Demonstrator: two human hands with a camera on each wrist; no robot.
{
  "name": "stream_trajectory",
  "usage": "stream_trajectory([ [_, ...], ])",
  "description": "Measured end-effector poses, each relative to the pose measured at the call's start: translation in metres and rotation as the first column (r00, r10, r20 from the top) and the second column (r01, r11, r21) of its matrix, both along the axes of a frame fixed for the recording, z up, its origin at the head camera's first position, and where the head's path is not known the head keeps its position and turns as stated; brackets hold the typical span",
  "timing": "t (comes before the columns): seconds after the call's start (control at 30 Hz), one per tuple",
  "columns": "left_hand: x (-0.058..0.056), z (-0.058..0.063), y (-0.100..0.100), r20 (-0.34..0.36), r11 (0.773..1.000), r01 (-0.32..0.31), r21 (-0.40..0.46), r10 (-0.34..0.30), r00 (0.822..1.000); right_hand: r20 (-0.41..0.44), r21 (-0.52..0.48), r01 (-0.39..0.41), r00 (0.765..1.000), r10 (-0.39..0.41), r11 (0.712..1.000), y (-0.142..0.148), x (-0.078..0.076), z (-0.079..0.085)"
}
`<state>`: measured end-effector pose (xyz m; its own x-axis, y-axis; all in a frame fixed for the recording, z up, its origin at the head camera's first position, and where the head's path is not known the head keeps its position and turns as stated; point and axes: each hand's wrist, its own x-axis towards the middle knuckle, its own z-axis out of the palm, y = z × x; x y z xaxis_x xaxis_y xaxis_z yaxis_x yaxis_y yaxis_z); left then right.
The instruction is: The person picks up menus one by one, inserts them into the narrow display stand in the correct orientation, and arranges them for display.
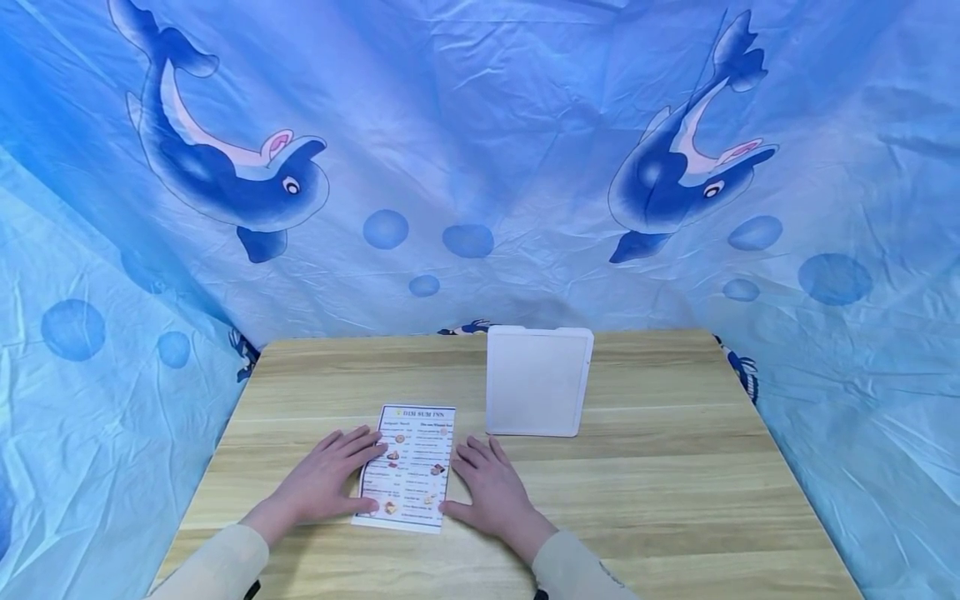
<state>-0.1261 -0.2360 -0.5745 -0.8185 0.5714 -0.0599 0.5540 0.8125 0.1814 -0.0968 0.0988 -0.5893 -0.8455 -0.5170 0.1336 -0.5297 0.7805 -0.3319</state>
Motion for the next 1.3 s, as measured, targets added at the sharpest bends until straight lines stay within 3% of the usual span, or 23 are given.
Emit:
stream_trajectory([
  [0.37,0.002,0.000,-0.001,0.009,1.000,-0.009,0.008,0.009,1.000,0.082,-0.150,0.031,0.996,-0.018,0.988,-0.005,0.003,-0.003],
  [0.67,0.003,0.000,0.000,0.027,0.999,-0.030,0.021,0.030,0.999,0.144,-0.257,0.119,0.986,-0.083,0.959,-0.010,0.003,-0.002],
  [0.97,0.004,0.000,-0.001,0.020,0.999,-0.031,0.033,0.031,0.999,0.250,-0.395,0.191,0.964,-0.095,0.898,-0.016,0.001,0.000],
  [1.3,0.005,-0.001,-0.001,0.011,0.999,-0.039,0.037,0.038,0.999,0.432,-0.573,0.281,0.902,-0.008,0.770,-0.024,-0.006,0.001],
])
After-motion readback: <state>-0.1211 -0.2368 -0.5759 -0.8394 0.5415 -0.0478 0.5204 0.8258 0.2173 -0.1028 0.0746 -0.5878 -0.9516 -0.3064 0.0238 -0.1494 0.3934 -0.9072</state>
